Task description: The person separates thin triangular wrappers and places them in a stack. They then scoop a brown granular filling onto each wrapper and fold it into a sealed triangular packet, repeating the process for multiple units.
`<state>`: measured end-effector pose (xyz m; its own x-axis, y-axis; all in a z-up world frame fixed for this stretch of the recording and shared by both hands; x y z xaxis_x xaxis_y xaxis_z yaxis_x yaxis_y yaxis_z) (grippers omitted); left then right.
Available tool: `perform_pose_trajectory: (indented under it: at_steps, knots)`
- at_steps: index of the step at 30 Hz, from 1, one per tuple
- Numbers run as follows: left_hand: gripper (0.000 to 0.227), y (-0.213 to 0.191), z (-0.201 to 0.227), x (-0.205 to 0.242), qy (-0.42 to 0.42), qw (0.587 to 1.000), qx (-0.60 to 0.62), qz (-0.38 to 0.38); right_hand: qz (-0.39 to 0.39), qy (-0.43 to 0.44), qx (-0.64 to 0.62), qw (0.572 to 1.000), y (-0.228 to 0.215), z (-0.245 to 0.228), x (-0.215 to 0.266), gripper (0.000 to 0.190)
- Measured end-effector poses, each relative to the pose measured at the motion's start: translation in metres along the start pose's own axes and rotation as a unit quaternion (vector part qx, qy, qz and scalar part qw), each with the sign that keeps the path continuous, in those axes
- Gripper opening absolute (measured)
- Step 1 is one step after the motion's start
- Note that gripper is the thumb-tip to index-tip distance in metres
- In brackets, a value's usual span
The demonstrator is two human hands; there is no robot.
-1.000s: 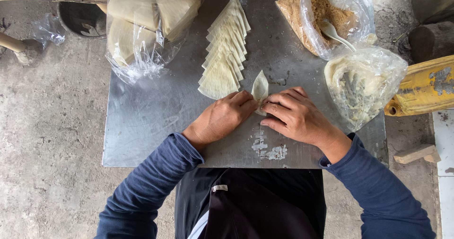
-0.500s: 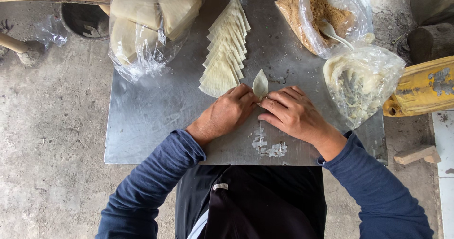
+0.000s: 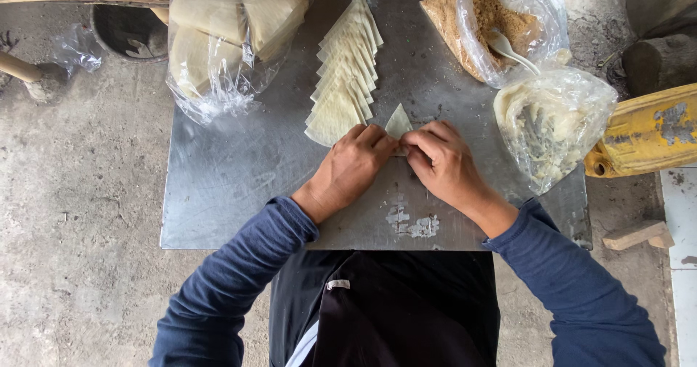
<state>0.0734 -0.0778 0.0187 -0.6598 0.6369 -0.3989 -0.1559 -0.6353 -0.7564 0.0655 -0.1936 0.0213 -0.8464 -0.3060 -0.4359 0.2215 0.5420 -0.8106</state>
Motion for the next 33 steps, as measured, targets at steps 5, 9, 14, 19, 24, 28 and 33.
perform_pose_trajectory:
  at_steps: [5,9,14,19,24,28,33]
  knots:
    - [0.016,-0.002,-0.014,-0.011,-0.048,0.997,0.056,0.022,-0.016,0.081,-0.049,0.995,0.009,0.018,0.004,0.016]
    - [0.015,-0.007,-0.021,-0.021,-0.071,0.994,0.083,0.019,-0.015,-0.076,0.072,0.994,0.008,-0.011,0.0,0.015]
    - [0.015,-0.004,-0.026,-0.015,-0.093,0.99,0.106,-0.02,-0.094,-0.09,0.092,0.987,0.01,-0.017,-0.006,0.018]
    - [0.024,-0.02,-0.006,-0.006,0.051,0.993,0.105,0.002,-0.1,-0.052,0.067,0.991,0.015,-0.004,-0.011,0.015]
    - [0.013,0.001,-0.022,-0.008,-0.038,0.997,0.066,0.006,-0.121,-0.032,0.072,0.989,0.023,0.003,-0.002,0.015]
    - [0.011,0.01,-0.037,-0.012,-0.097,0.989,0.104,-0.038,-0.122,-0.033,0.011,0.992,0.024,0.008,-0.008,0.025]
    - [0.018,0.006,-0.047,-0.014,-0.188,0.967,0.161,-0.061,-0.084,-0.026,0.066,0.994,0.013,-0.001,-0.01,0.013]
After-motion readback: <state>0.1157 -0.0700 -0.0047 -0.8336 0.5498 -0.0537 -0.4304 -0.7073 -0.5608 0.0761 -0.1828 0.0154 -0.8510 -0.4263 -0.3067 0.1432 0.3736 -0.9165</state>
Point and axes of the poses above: each hand's wrist, its own x-axis away from the middle knuckle, its own y-axis out of the palm, z = x × y, the point moved 10 cm from there along -x, towards the middle knuckle, and after that the axes turned 10 degrees about x, right-handed, at the moved point
